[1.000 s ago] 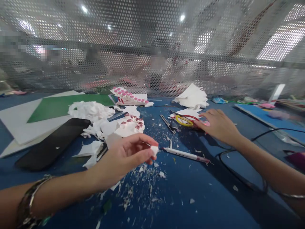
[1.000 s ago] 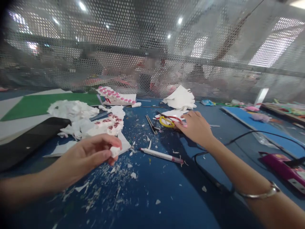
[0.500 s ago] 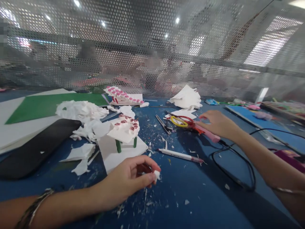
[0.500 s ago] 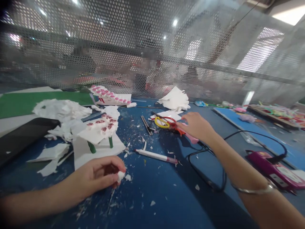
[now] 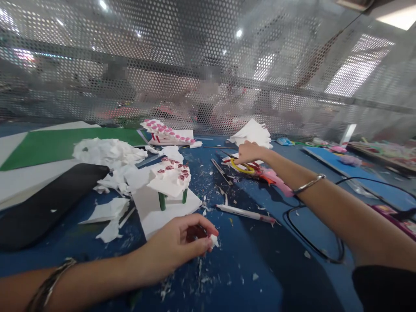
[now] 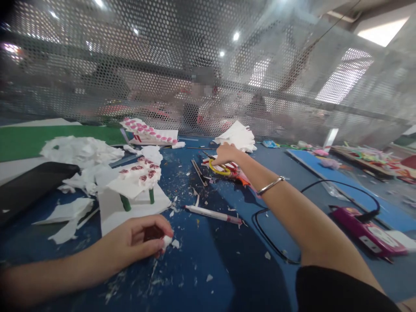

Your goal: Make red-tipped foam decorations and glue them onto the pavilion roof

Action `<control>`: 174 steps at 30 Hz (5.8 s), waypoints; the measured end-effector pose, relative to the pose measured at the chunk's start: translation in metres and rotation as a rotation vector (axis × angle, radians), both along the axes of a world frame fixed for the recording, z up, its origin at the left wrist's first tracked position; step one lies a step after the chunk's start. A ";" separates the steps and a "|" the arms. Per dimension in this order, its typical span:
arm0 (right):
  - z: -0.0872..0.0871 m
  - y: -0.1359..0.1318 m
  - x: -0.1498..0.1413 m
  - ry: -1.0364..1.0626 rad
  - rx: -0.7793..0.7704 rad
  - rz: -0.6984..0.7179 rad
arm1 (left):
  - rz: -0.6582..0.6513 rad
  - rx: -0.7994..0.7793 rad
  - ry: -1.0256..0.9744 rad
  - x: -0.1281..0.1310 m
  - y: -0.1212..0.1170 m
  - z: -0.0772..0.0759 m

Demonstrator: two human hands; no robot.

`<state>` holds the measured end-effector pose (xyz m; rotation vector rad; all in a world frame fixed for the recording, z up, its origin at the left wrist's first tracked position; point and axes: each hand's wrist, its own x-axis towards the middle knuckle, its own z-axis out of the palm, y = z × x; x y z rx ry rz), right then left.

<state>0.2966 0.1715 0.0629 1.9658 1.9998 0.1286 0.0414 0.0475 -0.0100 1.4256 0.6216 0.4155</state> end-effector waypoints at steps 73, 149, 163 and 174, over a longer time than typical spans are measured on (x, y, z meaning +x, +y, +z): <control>-0.006 -0.102 -0.055 2.009 -0.037 0.305 | -0.028 1.300 0.416 -0.008 0.009 0.003; -0.007 -0.173 0.016 0.313 1.018 0.140 | 0.444 -0.396 -0.398 0.021 0.000 0.042; -0.019 -0.180 0.004 0.195 0.972 0.336 | 0.365 -0.477 -0.403 0.024 -0.002 0.044; -0.018 -0.181 0.002 0.189 0.957 0.346 | 0.379 -0.470 -0.395 0.024 -0.003 0.045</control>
